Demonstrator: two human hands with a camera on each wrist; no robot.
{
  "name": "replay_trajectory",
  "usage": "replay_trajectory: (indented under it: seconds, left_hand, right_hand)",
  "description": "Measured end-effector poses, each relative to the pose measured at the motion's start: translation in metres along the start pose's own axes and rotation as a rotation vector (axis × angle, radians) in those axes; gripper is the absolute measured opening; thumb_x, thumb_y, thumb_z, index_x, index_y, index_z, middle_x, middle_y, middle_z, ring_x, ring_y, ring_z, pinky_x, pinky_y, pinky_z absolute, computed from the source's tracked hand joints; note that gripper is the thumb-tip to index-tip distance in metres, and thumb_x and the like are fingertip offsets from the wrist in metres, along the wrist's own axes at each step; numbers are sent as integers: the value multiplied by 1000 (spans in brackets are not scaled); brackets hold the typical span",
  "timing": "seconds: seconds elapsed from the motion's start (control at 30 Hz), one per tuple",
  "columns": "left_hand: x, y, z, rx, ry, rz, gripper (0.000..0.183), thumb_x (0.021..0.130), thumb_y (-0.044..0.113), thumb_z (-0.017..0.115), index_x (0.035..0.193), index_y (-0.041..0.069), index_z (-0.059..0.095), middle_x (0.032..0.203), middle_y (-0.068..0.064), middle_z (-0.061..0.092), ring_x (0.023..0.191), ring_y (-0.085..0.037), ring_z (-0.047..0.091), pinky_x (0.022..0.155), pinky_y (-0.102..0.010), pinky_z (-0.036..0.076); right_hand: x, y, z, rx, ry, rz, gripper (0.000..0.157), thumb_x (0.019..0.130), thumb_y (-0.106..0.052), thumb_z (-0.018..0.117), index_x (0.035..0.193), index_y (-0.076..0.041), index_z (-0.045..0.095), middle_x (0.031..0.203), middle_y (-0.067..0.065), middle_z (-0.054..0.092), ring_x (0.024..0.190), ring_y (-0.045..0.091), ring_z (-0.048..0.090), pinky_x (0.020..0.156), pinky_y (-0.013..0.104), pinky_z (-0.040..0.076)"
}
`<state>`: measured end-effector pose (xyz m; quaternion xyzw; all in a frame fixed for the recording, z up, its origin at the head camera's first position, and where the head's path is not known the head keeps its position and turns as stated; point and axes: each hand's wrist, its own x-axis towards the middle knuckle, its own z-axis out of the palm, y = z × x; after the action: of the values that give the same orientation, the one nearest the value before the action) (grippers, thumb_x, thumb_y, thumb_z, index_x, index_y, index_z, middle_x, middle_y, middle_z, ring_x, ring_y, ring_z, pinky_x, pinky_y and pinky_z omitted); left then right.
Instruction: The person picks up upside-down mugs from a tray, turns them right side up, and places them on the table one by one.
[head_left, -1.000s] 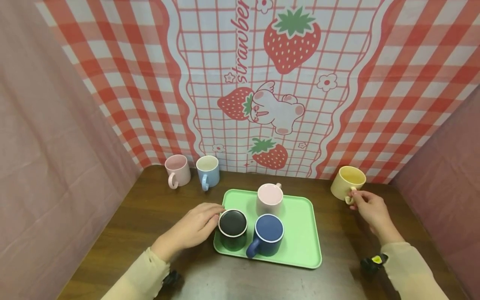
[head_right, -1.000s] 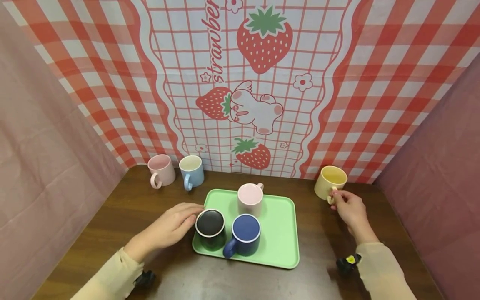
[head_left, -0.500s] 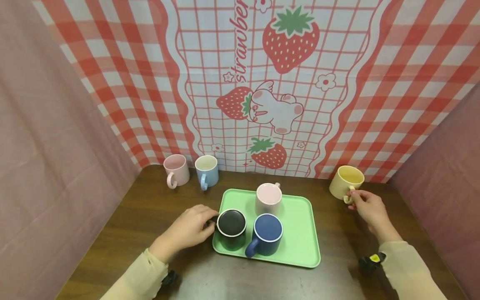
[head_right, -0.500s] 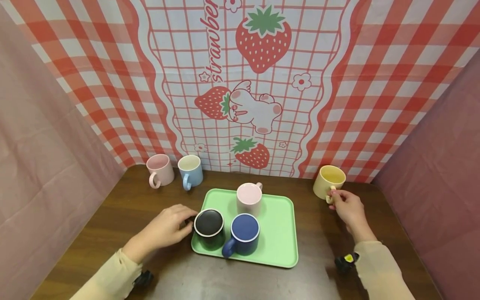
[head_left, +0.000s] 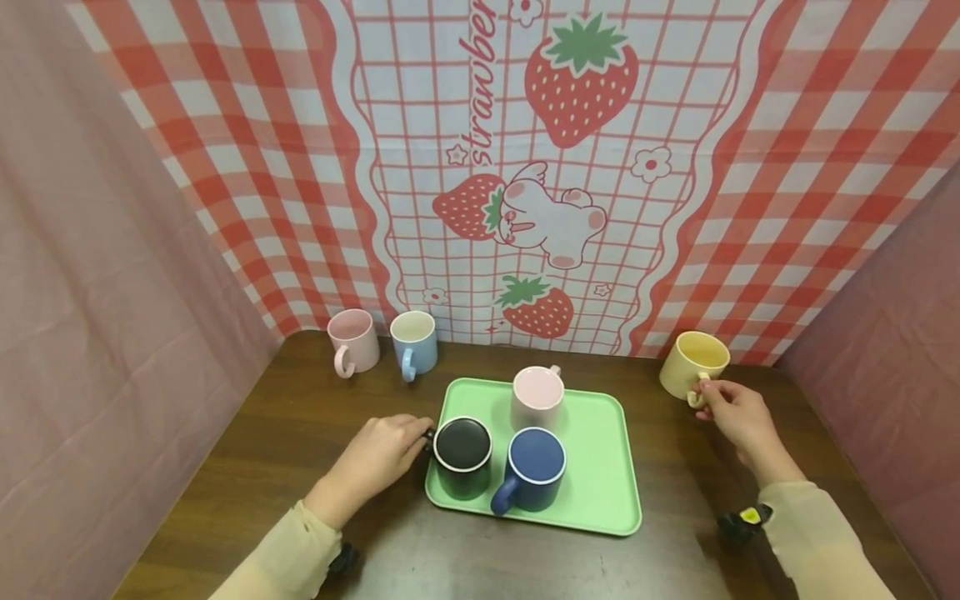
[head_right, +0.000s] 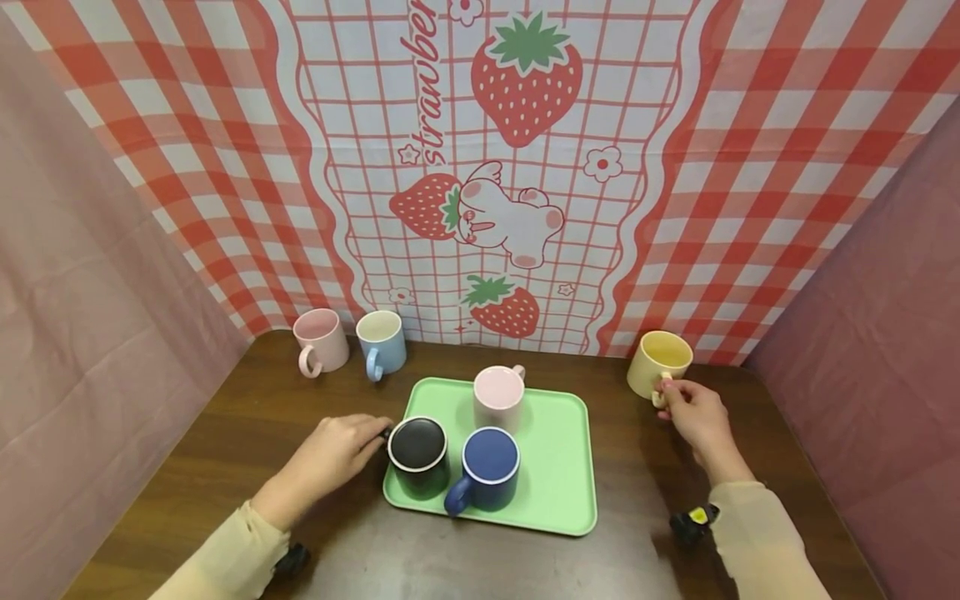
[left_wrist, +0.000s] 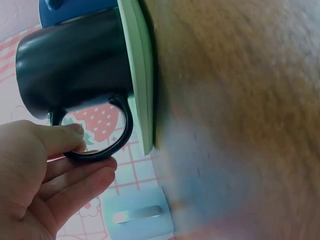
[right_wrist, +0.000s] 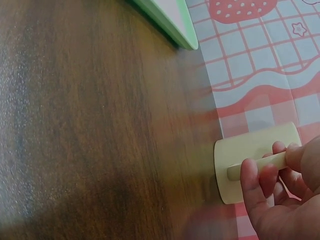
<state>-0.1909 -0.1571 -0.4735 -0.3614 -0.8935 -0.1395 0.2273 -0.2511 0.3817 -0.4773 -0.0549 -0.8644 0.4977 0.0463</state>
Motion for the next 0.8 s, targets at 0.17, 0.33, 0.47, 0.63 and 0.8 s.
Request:
replay_trajectory:
  seconds: [0.17,0.33,0.47,0.63,0.8]
  left_hand:
    - [1,2,3,-8,67,6,24,80,1,80,103,2,72,94,-7,75,85,-19,73,72,-35,61]
    - [4,4,3,-1,120,8,25,79,-1,80,102,2,72,97,-8,76,87,-20,74,73,-36,61]
    - [4,3,4,21,149,28,26,78,-2,80,103,0,72,97,-11,76,87,-22,74,74,-37,61]
    - [7,0,1,40,189,42,26,78,-3,78,103,1,73,97,-11,76,87,-22,75,74,-37,61]
    - [11,-5,-2,10,264,18,25,77,-5,75,101,0,73,93,-10,76,81,-22,75,66,-38,61]
  right_hand:
    - [0,0,0,-14,-3,8,52,109,-30,43,128,16,55,116,23,61,78,4,60,71,22,59]
    - [-1,0,0,-26,-2,9,53,109,-31,43,130,16,54,119,26,59,78,5,60,71,22,59]
    - [-1,1,0,-18,3,5,52,109,-30,44,129,17,54,115,24,61,78,5,61,71,23,59]
    - [-1,0,0,-7,5,0,50,109,-28,44,129,17,54,112,20,62,77,4,61,70,23,59]
    - [-1,-1,-1,-13,1,8,50,109,-28,43,128,17,54,112,20,63,78,5,60,71,23,59]
